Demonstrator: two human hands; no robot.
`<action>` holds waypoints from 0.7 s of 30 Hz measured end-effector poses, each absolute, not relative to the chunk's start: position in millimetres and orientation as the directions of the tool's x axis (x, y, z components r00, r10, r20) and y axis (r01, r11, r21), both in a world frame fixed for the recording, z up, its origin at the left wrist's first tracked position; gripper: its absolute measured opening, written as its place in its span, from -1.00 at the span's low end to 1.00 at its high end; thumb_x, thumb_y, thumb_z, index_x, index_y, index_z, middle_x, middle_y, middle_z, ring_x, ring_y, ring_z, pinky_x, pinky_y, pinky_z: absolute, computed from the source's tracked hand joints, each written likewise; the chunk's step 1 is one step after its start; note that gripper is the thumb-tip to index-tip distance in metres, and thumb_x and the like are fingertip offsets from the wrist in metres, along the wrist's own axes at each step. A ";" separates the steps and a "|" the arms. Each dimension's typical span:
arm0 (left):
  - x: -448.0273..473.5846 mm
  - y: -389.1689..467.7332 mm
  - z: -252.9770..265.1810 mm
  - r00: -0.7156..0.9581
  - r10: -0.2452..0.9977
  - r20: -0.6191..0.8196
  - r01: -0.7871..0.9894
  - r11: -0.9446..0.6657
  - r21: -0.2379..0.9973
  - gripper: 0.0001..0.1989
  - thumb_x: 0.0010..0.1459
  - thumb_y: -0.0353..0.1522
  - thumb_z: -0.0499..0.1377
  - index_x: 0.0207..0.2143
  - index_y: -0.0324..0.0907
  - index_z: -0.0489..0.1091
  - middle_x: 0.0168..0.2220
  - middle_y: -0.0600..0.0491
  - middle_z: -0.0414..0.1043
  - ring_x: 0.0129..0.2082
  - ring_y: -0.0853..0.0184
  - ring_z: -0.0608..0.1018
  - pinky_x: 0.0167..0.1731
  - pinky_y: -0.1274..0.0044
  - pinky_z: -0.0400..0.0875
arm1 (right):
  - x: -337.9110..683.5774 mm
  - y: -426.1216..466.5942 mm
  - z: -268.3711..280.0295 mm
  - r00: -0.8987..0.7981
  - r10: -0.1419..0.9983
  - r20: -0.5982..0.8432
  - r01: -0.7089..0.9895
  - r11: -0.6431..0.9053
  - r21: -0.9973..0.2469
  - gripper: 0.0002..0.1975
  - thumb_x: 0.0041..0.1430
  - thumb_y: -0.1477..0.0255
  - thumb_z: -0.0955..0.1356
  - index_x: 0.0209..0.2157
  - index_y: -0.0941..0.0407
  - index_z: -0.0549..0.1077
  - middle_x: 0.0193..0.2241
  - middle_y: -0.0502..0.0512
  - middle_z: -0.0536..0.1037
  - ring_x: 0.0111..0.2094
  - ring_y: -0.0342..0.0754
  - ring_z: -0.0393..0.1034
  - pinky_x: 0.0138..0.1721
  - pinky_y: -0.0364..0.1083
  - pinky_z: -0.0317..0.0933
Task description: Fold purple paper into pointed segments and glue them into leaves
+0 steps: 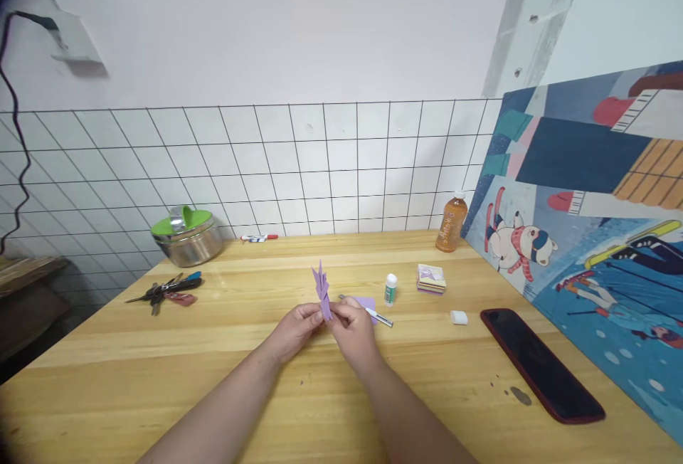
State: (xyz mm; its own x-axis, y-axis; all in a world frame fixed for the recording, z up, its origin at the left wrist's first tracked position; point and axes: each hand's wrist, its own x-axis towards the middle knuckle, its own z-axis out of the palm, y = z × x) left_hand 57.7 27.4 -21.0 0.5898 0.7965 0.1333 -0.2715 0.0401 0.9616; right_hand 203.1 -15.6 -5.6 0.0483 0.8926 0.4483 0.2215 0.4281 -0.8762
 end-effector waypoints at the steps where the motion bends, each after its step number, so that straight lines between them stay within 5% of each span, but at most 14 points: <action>1: 57.4 27.7 -21.6 0.598 0.790 0.134 -0.263 0.035 0.964 -0.69 0.00 -0.25 0.23 -0.24 -0.27 0.51 -0.26 -0.09 0.52 -0.19 0.21 0.47 -0.05 0.39 0.20 | 203.0 -14.9 -6.4 0.047 0.894 0.445 0.203 0.428 -0.881 -0.83 0.06 0.37 0.33 -0.39 0.08 0.57 -0.55 0.02 0.31 -0.45 -0.11 0.24 -0.44 -0.15 0.14; 12: 60.6 24.3 -12.7 0.590 0.790 0.168 -0.333 0.047 0.942 -0.65 -0.03 -0.29 0.26 -0.16 -0.25 0.47 -0.15 -0.13 0.48 -0.09 0.15 0.45 0.02 0.34 0.16 | 201.5 -13.8 -8.5 0.153 0.896 0.417 0.253 0.372 -0.893 -0.83 0.03 0.37 0.34 -0.36 0.09 0.57 -0.52 0.06 0.43 -0.45 -0.09 0.28 -0.41 -0.13 0.18; 21: 66.2 20.9 -9.0 0.492 0.859 0.141 -0.237 -0.024 0.971 -0.72 -0.05 -0.30 0.27 -0.27 -0.28 0.51 -0.29 -0.07 0.53 -0.21 0.20 0.49 -0.06 0.39 0.24 | 196.1 -15.6 -8.0 0.254 0.859 0.445 0.362 0.343 -0.867 -0.79 0.07 0.37 0.31 -0.33 0.09 0.57 -0.63 -0.01 0.31 -0.56 -0.13 0.19 -0.49 -0.15 0.12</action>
